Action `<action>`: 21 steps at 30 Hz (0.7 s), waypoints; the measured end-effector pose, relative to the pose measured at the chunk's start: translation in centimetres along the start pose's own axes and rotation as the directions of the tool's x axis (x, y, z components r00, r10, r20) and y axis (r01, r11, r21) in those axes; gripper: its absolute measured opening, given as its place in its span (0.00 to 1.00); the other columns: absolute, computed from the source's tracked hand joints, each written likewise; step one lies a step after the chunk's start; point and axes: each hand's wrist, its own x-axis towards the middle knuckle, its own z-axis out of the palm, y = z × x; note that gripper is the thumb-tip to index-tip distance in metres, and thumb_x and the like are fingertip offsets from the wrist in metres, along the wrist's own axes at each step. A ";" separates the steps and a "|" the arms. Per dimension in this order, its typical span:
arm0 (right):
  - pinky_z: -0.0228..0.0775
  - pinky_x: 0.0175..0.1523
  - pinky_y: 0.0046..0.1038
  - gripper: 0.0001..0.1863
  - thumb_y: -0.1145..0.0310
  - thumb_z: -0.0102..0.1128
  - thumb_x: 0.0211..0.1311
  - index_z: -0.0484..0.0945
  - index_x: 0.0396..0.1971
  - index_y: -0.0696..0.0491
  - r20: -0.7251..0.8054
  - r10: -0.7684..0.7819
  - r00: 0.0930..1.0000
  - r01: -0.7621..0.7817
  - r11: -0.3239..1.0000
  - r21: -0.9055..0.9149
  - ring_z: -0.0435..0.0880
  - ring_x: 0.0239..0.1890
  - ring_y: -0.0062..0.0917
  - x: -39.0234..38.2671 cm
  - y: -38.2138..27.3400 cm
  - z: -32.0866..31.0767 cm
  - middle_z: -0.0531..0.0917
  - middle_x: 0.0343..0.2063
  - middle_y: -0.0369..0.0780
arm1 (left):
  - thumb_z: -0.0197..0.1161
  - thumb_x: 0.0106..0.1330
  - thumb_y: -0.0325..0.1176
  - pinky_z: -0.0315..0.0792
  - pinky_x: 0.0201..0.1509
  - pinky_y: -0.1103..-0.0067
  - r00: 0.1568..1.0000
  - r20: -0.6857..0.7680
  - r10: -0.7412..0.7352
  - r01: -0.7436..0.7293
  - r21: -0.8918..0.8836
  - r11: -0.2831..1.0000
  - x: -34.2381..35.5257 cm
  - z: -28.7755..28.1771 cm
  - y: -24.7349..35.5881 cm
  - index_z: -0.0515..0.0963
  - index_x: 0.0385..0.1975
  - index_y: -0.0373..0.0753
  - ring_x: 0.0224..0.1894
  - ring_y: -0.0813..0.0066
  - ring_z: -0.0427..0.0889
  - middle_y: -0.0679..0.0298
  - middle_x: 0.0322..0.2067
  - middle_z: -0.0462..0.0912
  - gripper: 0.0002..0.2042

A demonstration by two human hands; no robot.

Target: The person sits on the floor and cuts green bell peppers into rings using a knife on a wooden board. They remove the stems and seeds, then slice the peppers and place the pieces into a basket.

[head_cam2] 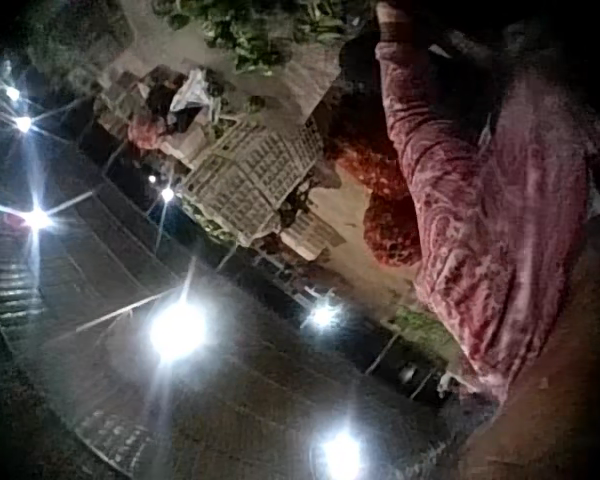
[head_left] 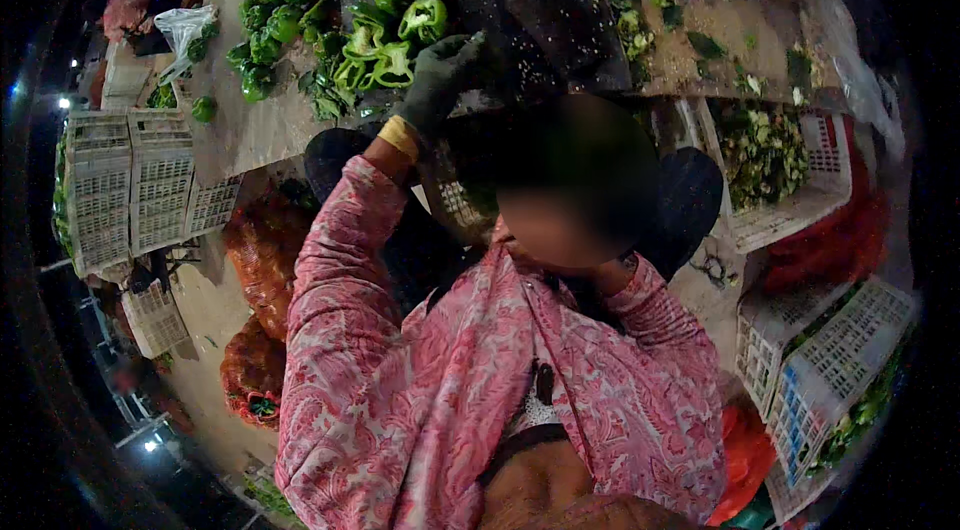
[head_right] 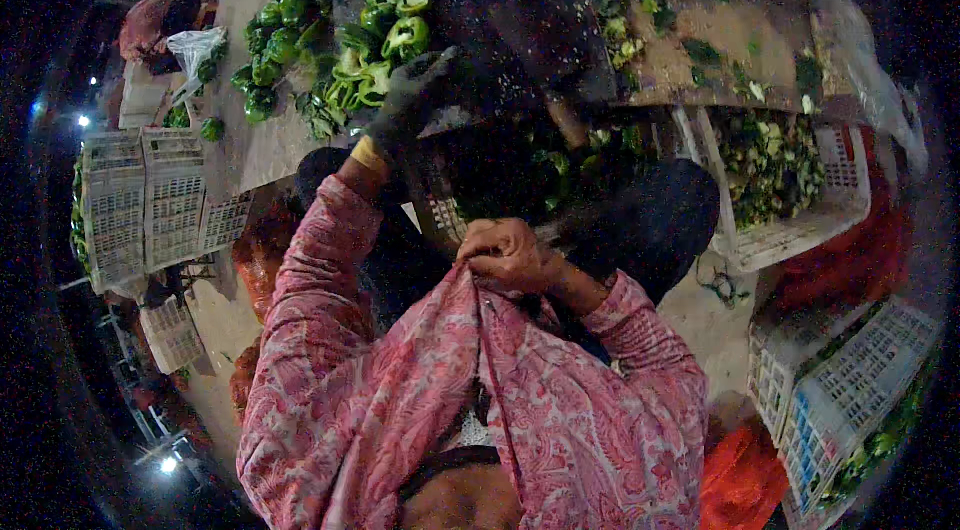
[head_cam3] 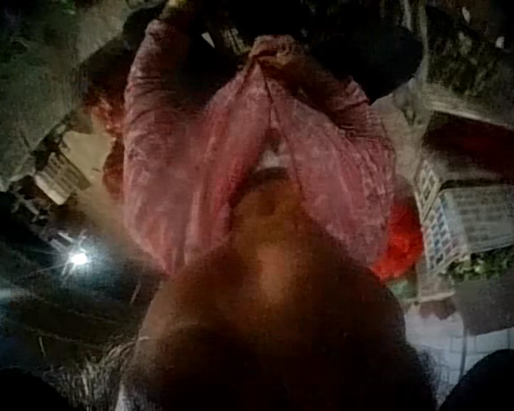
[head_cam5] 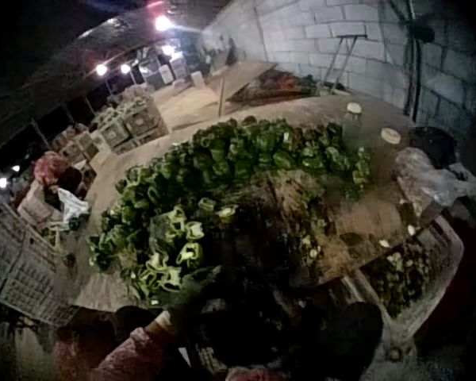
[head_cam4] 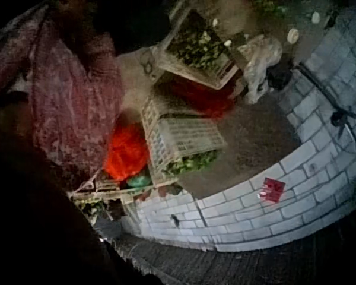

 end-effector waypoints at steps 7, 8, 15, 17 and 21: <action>0.70 0.43 0.36 0.14 0.69 0.64 0.57 0.79 0.43 0.54 -0.575 -0.422 0.701 -0.273 0.586 -0.763 0.77 0.41 0.38 1.7 -1.3 -6.8 0.78 0.37 0.41 | 0.62 0.62 0.53 0.75 0.38 0.76 0.958 -0.152 0.241 -0.062 0.715 0.696 3.4 -0.2 -3.0 0.82 0.37 0.34 0.30 0.71 0.84 0.57 0.29 0.86 0.24; 0.70 0.43 0.38 0.17 0.69 0.64 0.56 0.77 0.46 0.53 -0.557 -0.397 0.730 -0.339 0.497 -0.799 0.77 0.42 0.39 2.4 -1.3 -8.0 0.77 0.38 0.42 | 0.62 0.62 0.53 0.76 0.39 0.75 0.971 -0.130 0.199 -0.065 0.662 0.747 3.5 -0.2 -2.6 0.82 0.38 0.34 0.31 0.69 0.84 0.56 0.30 0.86 0.24; 0.71 0.44 0.44 0.31 0.67 0.59 0.59 0.62 0.63 0.50 -0.540 -0.078 0.838 -0.512 0.233 -0.827 0.75 0.44 0.47 4.8 2.9 -11.8 0.73 0.43 0.47 | 0.63 0.62 0.49 0.76 0.42 0.73 0.936 0.181 0.303 -0.330 0.750 0.574 3.1 -0.7 -1.8 0.80 0.45 0.36 0.36 0.66 0.85 0.55 0.35 0.85 0.22; 0.71 0.44 0.45 0.30 0.67 0.56 0.61 0.61 0.64 0.49 -0.548 0.033 0.836 -0.544 0.186 -0.818 0.75 0.45 0.48 5.4 2.3 -11.8 0.73 0.46 0.48 | 0.66 0.62 0.39 0.74 0.51 0.76 0.994 0.052 0.095 -0.103 0.717 0.690 1.9 0.5 -0.3 0.77 0.52 0.36 0.45 0.72 0.82 0.56 0.44 0.84 0.20; 0.72 0.44 0.43 0.27 0.65 0.53 0.63 0.64 0.62 0.52 -0.550 -0.019 0.835 -0.518 0.309 -0.798 0.76 0.46 0.47 5.2 0.9 -12.9 0.75 0.46 0.50 | 0.67 0.61 0.38 0.74 0.51 0.78 0.957 0.031 0.288 -0.241 0.636 0.733 2.2 0.7 -1.6 0.77 0.51 0.35 0.46 0.76 0.81 0.58 0.44 0.84 0.21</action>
